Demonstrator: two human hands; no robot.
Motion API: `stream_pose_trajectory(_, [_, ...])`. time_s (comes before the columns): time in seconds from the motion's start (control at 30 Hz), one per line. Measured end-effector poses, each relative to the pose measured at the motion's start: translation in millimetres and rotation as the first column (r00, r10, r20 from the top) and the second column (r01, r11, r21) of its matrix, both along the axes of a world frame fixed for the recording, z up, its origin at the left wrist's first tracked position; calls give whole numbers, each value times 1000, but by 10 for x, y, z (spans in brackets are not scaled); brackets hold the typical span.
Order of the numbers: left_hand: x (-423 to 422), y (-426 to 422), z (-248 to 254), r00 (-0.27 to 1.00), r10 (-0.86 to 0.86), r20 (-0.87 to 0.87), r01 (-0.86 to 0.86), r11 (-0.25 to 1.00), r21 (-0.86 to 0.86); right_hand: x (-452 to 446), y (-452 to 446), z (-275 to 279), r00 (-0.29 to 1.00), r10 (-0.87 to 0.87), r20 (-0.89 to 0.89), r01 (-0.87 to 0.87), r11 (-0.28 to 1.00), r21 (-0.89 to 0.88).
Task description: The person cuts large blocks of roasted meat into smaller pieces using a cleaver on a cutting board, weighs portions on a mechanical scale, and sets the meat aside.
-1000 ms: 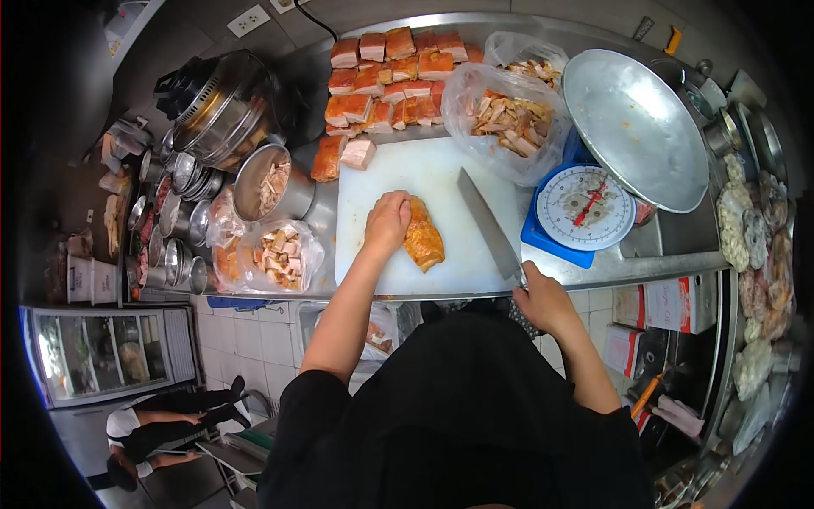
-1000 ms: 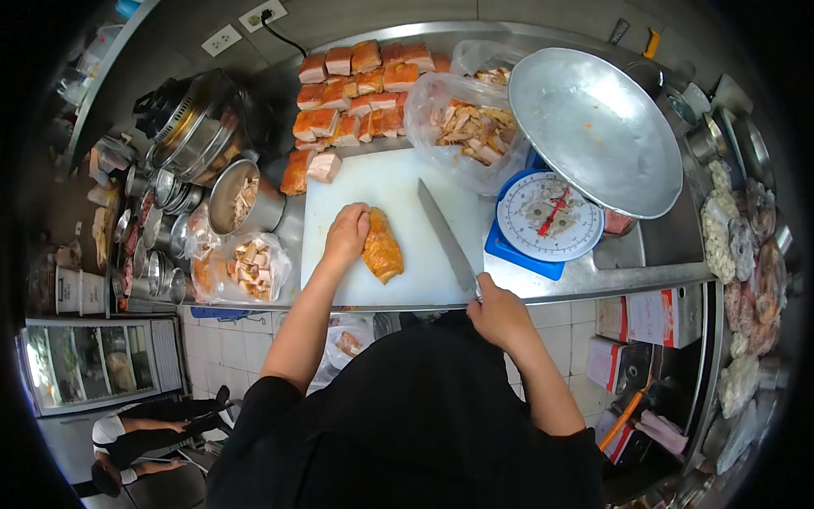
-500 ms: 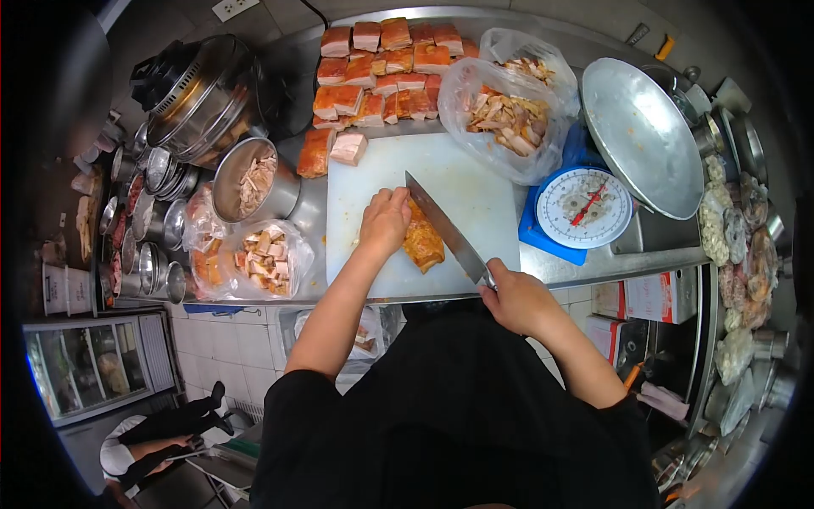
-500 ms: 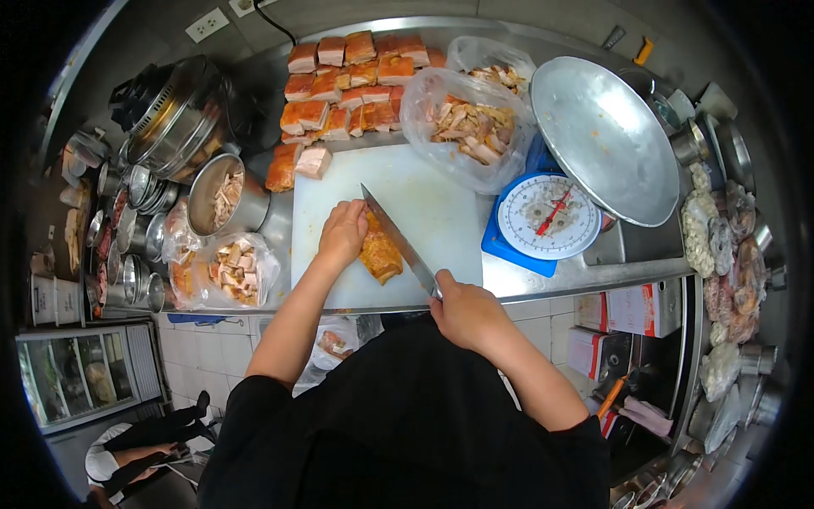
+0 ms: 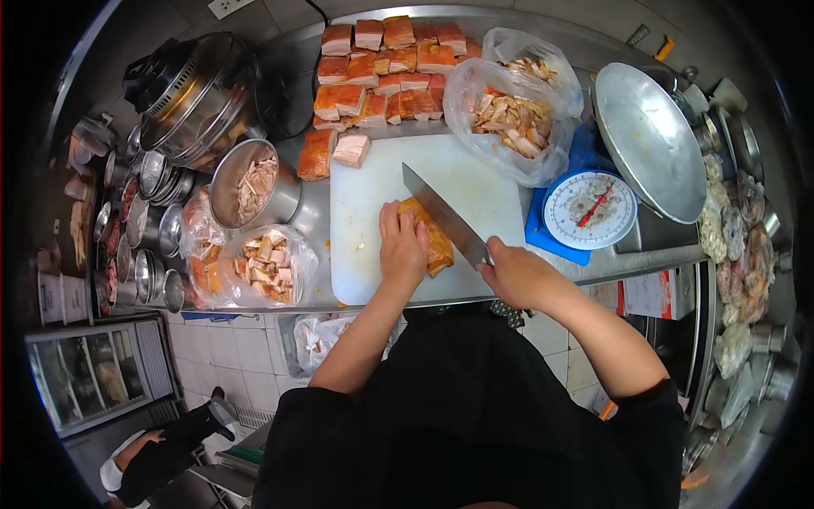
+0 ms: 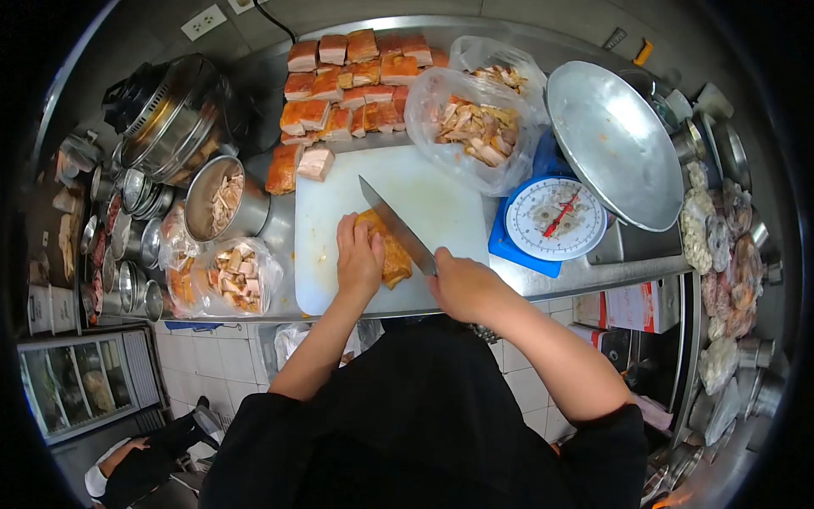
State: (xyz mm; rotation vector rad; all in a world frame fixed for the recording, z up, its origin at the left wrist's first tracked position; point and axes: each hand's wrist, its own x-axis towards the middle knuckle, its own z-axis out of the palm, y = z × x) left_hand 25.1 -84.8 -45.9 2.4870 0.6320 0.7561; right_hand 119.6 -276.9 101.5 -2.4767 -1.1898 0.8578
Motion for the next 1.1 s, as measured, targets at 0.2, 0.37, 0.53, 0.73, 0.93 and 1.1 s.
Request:
stream_pose_trajectory(0.2, [-16, 13, -25, 1000, -10, 24, 10, 1000, 14, 244, 771, -58, 984, -71, -161, 52, 992, -117])
stream_pose_trajectory(0.37, [5, 11, 22, 1000, 1, -24, -2, 999, -43, 244, 722, -91, 982, -76, -171, 53, 989, -135])
stream_pose_trajectory(0.53, [5, 21, -7, 1000, 15, -2, -15, 999, -38, 73, 166, 93, 983, -54, -174, 36, 994, -105])
stream_pose_trajectory(0.73, [24, 3, 30, 1000, 24, -14, -25, 997, -69, 91, 330, -127, 991, -34, -131, 26, 998, -62])
stream_pose_trajectory(0.93, [-9, -9, -8, 999, 29, -19, -30, 999, -25, 54, 317, -262, 950, -124, -286, 94, 989, -116])
stream_pose_trajectory(1.1, [44, 0, 35, 999, 31, -4, -32, 997, -69, 77, 179, 95, 926, -140, -351, 96, 986, -138])
